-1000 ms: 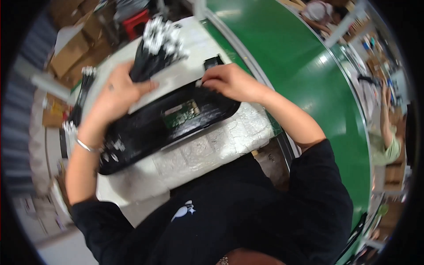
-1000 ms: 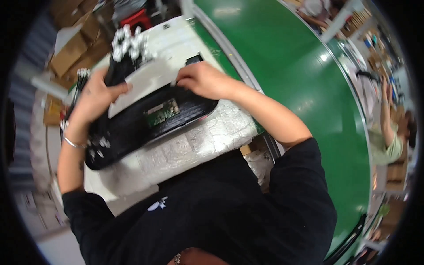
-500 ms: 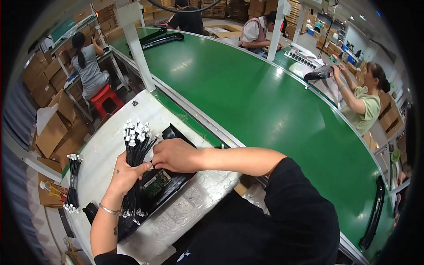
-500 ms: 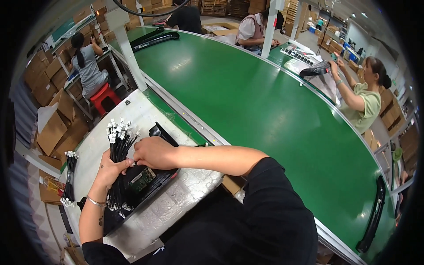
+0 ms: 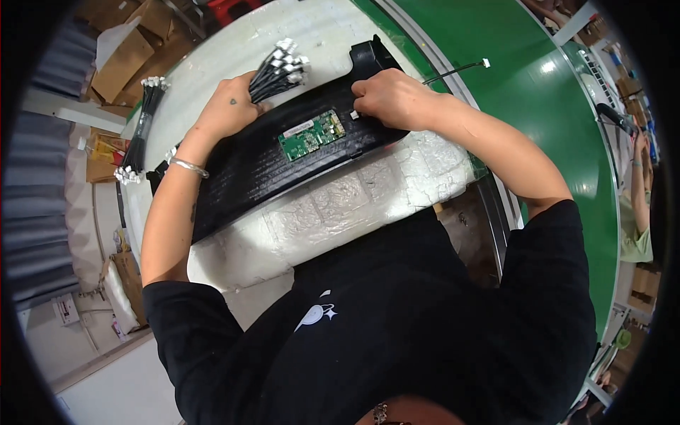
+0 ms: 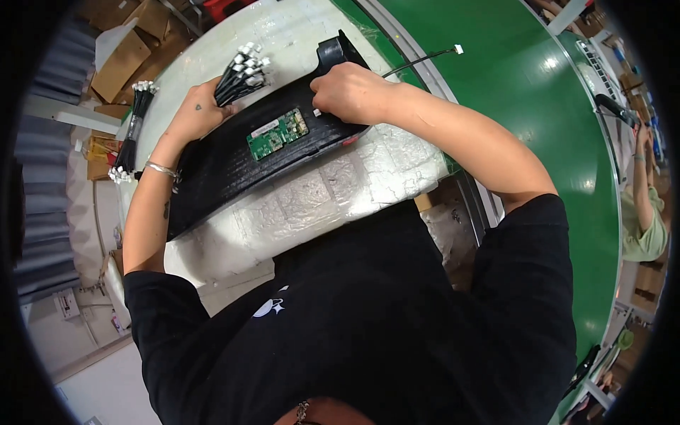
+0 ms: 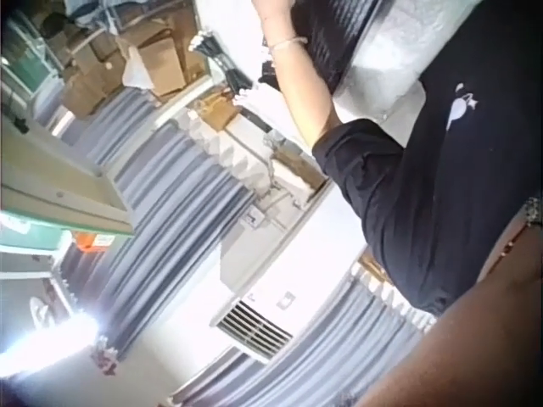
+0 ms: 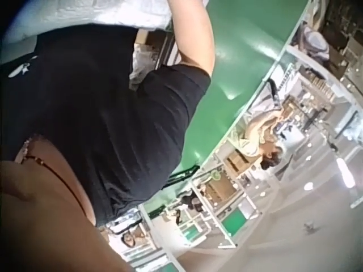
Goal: Assembling electronic components by plugging connector wires into a circuit board on a factory assembly line.
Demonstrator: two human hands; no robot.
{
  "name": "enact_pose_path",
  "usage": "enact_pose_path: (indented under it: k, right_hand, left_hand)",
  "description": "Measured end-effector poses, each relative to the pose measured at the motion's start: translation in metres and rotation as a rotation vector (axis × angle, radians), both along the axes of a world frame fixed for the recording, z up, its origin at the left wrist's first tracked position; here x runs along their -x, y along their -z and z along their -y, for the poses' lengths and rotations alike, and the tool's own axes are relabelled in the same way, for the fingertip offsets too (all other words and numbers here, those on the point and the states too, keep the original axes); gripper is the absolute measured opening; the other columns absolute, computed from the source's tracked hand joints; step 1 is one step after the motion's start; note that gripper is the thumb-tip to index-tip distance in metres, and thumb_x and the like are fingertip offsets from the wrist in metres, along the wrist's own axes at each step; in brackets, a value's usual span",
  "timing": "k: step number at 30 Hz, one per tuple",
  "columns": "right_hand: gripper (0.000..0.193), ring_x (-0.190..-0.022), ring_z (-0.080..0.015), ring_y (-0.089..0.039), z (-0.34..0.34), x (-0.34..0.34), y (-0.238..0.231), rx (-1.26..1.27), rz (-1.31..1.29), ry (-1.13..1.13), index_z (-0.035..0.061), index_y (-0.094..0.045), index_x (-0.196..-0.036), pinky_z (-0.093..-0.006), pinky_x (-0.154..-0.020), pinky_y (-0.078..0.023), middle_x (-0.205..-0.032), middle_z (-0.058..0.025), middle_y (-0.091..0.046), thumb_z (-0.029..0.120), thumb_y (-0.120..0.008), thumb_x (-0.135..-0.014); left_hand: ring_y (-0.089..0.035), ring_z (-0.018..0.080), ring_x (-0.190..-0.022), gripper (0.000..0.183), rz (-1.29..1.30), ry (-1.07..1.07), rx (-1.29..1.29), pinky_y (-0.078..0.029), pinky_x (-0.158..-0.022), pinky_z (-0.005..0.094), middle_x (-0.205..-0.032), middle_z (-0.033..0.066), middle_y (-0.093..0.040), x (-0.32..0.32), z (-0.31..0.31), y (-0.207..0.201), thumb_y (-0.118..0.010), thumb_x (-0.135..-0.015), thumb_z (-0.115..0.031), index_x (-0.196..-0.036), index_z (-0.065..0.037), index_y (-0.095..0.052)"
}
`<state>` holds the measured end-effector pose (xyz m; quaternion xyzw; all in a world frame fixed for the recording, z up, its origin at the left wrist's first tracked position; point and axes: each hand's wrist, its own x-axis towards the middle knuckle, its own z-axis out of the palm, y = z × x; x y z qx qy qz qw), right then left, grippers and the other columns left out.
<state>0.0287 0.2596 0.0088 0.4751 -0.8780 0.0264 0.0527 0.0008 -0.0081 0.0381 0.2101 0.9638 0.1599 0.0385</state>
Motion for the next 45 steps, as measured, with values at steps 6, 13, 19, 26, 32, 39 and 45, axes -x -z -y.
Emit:
enact_pose_path:
  k: [6, 13, 19, 26, 32, 39, 45]
  right_hand:
    - [0.002, -0.067, -0.0276, -0.057, 0.014, -0.004, 0.003, -0.011, 0.056, -0.038, 0.0038, -0.058, -0.070, -0.0370, -0.060, -0.046, -0.073, -0.0097, -0.052, 0.005, -0.057, -0.069]
    - [0.004, -0.063, -0.0275, -0.055, 0.013, -0.006, 0.005, 0.098, 0.129, -0.099, 0.0016, -0.056, -0.069, -0.0368, -0.054, -0.045, -0.070, -0.0099, -0.049, 0.005, -0.057, -0.068]
    - [0.004, -0.063, -0.0281, -0.056, 0.011, 0.000, 0.003, 0.135, 0.151, -0.161, -0.0002, -0.056, -0.066, -0.0360, -0.055, -0.047, -0.069, -0.0099, -0.050, 0.004, -0.055, -0.066]
    - [0.006, -0.059, -0.0263, -0.056, 0.011, 0.001, 0.007, 0.159, 0.140, -0.150, 0.0004, -0.057, -0.067, -0.0358, -0.053, -0.047, -0.068, -0.0094, -0.050, 0.006, -0.057, -0.069]
    - [0.005, -0.060, -0.0257, -0.058, 0.014, -0.004, 0.003, 0.108, 0.162, -0.101, 0.0004, -0.058, -0.069, -0.0347, -0.054, -0.048, -0.070, -0.0094, -0.052, 0.005, -0.059, -0.066]
    - [0.009, -0.067, -0.0241, -0.059, 0.028, -0.006, 0.002, 0.005, 0.133, -0.096, -0.0004, -0.057, -0.070, -0.0335, -0.057, -0.050, -0.071, -0.0093, -0.053, -0.001, -0.056, -0.061]
    - [0.007, -0.068, -0.0251, -0.058, 0.009, -0.005, -0.004, 0.114, 0.224, -0.077, 0.0018, -0.056, -0.067, -0.0344, -0.058, -0.049, -0.071, -0.0090, -0.052, 0.003, -0.056, -0.060]
  left_hand:
    - [-0.058, 0.0368, -0.081, 0.041, 0.014, 0.043, -0.050, -0.045, -0.071, 0.0399, -0.078, 0.0218, -0.060, -0.002, 0.002, 0.012, -0.069, -0.069, -0.013, -0.104, 0.002, -0.054]
    - [-0.060, 0.0340, -0.075, 0.042, -0.080, -0.037, -0.005, -0.047, -0.066, 0.0393, -0.070, 0.0180, -0.061, -0.004, 0.006, 0.029, -0.069, -0.069, -0.013, -0.106, -0.001, -0.053]
    - [-0.061, 0.0318, -0.073, 0.042, -0.137, -0.071, -0.008, -0.048, -0.064, 0.0383, -0.070, 0.0149, -0.061, -0.007, 0.004, 0.029, -0.069, -0.069, -0.015, -0.107, -0.004, -0.054]
    - [-0.060, 0.0319, -0.072, 0.042, -0.129, -0.052, -0.070, -0.047, -0.064, 0.0383, -0.068, 0.0151, -0.061, -0.001, 0.009, 0.036, -0.068, -0.070, -0.018, -0.106, -0.003, -0.054]
    - [-0.060, 0.0319, -0.069, 0.041, -0.122, -0.028, -0.095, -0.047, -0.063, 0.0389, -0.065, 0.0145, -0.060, -0.005, 0.009, 0.036, -0.067, -0.070, -0.016, -0.106, -0.002, -0.054]
    - [-0.059, 0.0314, -0.070, 0.037, -0.111, -0.063, -0.101, -0.046, -0.063, 0.0388, -0.065, 0.0145, -0.059, -0.005, 0.009, 0.035, -0.066, -0.070, -0.015, -0.103, -0.001, -0.054]
    - [-0.055, 0.0384, -0.069, 0.048, -0.075, -0.026, -0.093, -0.043, -0.062, 0.0410, -0.071, 0.0217, -0.057, -0.003, -0.010, 0.018, -0.068, -0.069, -0.019, -0.108, 0.003, -0.051]
